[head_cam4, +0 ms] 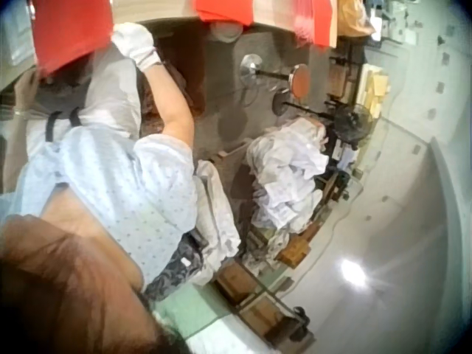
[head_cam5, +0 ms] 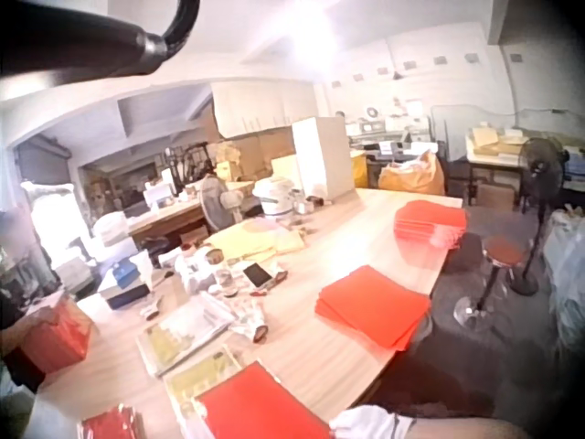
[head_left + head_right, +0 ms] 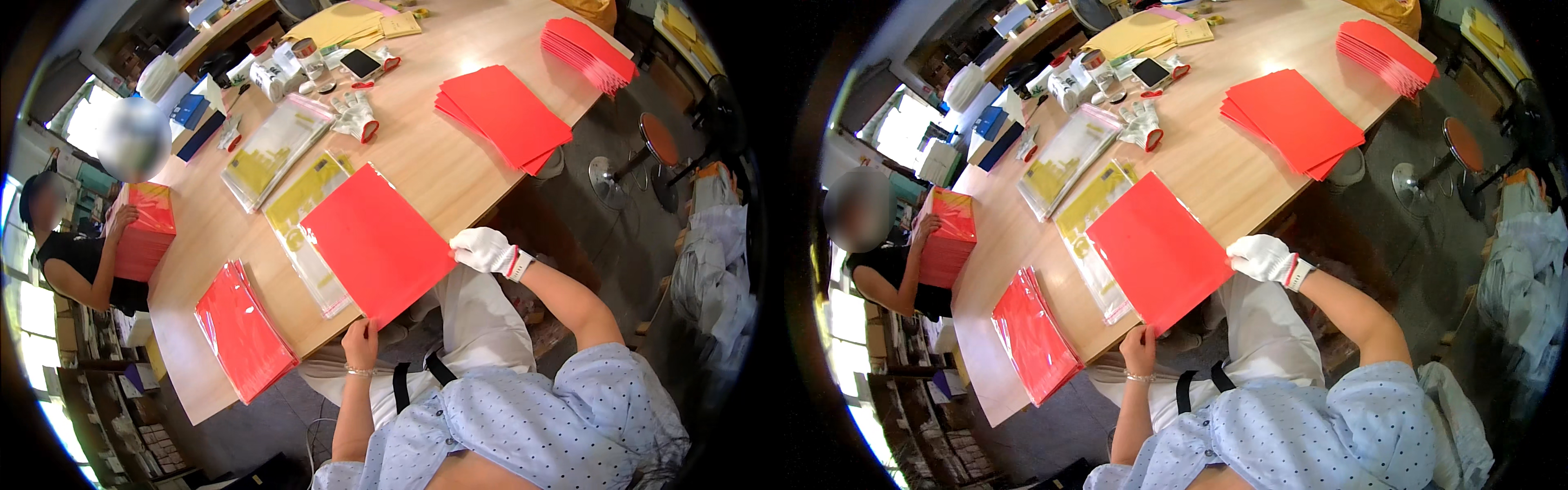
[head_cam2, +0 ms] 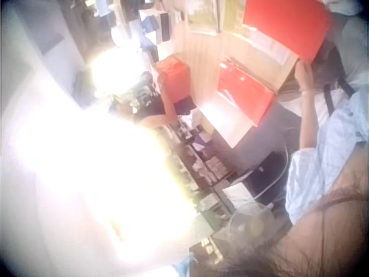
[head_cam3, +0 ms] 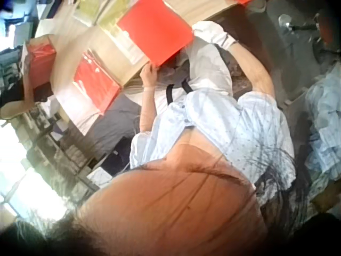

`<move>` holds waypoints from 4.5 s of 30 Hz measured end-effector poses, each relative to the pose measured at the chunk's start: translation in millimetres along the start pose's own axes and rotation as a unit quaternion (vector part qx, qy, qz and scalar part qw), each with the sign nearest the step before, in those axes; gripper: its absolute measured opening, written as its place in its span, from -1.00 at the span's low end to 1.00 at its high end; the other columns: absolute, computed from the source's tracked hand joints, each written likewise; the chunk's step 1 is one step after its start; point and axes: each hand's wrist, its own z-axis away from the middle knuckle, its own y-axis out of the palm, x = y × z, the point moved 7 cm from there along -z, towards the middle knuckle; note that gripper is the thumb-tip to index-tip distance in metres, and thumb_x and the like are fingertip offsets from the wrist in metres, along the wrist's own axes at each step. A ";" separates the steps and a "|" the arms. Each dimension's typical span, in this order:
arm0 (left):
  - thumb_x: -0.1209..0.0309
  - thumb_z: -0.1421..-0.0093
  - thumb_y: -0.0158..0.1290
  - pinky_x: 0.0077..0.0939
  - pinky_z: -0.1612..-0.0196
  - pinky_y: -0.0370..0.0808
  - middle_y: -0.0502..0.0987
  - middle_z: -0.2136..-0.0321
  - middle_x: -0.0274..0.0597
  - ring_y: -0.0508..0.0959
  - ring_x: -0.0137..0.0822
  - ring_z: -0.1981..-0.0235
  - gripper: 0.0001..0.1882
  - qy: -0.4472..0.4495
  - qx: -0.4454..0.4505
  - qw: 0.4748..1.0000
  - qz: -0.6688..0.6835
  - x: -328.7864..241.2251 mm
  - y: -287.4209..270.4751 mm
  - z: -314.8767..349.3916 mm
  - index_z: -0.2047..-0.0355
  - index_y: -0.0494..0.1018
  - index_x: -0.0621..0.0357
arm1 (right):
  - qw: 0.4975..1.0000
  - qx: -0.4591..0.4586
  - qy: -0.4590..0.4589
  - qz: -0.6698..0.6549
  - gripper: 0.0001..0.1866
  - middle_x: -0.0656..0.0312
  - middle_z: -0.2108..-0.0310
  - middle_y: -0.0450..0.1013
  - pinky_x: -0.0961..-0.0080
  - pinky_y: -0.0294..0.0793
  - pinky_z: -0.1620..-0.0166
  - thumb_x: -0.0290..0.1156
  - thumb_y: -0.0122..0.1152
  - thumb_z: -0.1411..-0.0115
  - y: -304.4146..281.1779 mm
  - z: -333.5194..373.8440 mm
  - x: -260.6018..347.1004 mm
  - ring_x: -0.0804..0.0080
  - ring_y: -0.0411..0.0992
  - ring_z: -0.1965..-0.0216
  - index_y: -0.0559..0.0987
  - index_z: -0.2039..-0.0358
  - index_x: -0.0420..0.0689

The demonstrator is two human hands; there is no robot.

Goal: The person sits at a table and repeatedly picks up red envelopes, places them into clear plastic bags, and stacks the packaged items. The person wears white gloves and handles the envelopes one at a time, creating a growing pile of finished packages on the table.

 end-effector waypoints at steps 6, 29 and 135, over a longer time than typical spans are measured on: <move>0.30 -0.21 0.03 -0.70 0.67 0.37 0.46 0.69 -0.28 0.48 -0.51 0.70 -0.74 -0.284 -0.014 0.939 0.193 35.6 14.1 14.7 0.49 0.41 0.26 | 0.967 -0.117 0.217 0.064 -0.77 0.07 0.55 0.48 0.33 0.43 0.47 -0.25 0.10 -0.07 15.4 10.5 -10.5 0.19 0.47 0.54 0.49 0.46 -0.17; 0.48 -0.21 -0.21 -0.44 -0.10 0.26 0.39 0.02 0.13 0.37 -0.15 -0.05 -0.58 -0.182 -0.246 0.944 -0.121 247.3 -322.5 105.0 -0.07 0.26 0.36 | 0.963 0.230 -0.125 -0.070 -0.68 0.00 0.24 0.43 0.15 0.43 0.17 -0.14 -0.03 -0.13 233.4 -129.6 303.4 0.03 0.44 0.22 0.48 0.25 -0.11; 0.29 -0.21 -0.23 -0.35 0.19 0.50 0.52 0.31 -0.07 0.55 -0.23 0.32 -0.66 -0.406 -0.056 0.736 0.538 72.8 80.0 85.7 0.28 0.42 0.31 | 0.952 0.114 -0.230 -0.169 -0.85 0.17 0.46 0.38 0.42 0.48 0.42 -0.36 0.10 0.01 100.0 -10.0 166.0 0.33 0.43 0.44 0.42 0.58 -0.16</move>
